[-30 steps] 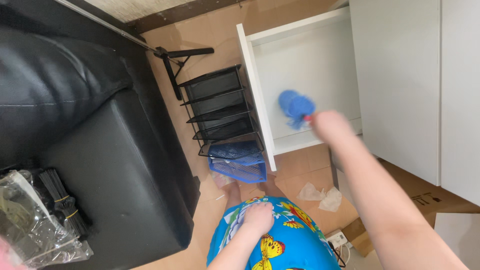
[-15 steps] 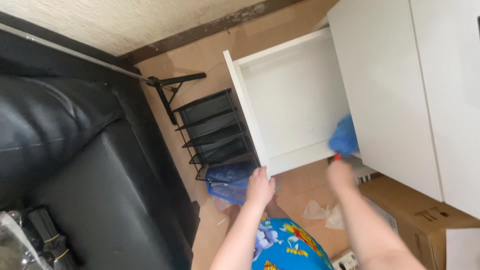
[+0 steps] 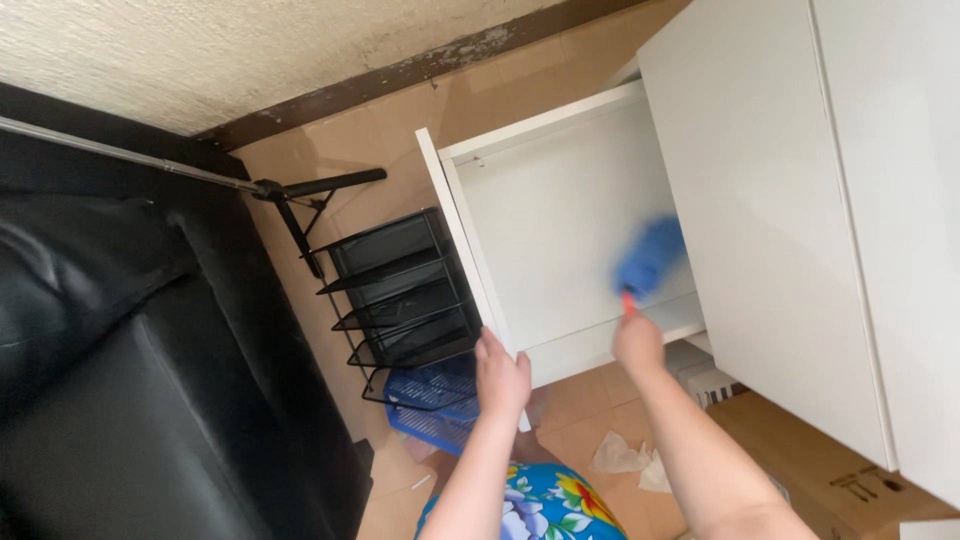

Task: The person organizes stationery items on a shelf, including crayons and pencils, and handles a black cylindrical object. They then use a blue duster to clean the inside of a white drawer and place the duster on a desk.

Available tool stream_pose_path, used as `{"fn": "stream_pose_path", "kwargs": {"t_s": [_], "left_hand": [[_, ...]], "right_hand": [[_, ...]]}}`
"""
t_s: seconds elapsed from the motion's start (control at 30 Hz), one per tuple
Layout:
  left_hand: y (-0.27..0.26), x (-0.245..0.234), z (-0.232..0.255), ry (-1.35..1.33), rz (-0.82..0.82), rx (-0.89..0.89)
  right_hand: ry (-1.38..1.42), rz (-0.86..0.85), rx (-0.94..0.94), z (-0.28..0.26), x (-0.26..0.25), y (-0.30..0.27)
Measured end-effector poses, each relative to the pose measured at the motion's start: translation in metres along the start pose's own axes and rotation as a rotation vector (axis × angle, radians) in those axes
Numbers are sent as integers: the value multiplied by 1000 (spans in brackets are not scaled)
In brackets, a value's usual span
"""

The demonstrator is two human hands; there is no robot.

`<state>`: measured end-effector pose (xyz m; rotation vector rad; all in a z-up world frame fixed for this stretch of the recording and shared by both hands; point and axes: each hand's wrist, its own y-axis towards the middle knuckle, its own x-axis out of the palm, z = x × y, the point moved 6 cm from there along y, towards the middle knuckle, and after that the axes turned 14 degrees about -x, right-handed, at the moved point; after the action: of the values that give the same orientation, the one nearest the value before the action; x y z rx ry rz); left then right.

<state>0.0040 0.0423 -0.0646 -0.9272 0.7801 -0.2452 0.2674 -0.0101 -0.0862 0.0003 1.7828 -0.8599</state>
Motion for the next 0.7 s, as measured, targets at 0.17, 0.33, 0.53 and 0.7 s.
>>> {"fn": "stream_pose_path", "kwargs": {"t_s": [0.17, 0.33, 0.53, 0.7], "left_hand": [[32, 5, -7, 29, 0, -68], [43, 10, -14, 124, -63, -31], [45, 12, -19, 164, -124, -26], [10, -29, 11, 190, -239, -55]], "right_hand": [[-37, 136, -145, 15, -2, 26], [-714, -134, -156, -19, 14, 80], [-179, -130, -493, -184, -45, 88], [-413, -532, -633, -166, -133, 41]]}}
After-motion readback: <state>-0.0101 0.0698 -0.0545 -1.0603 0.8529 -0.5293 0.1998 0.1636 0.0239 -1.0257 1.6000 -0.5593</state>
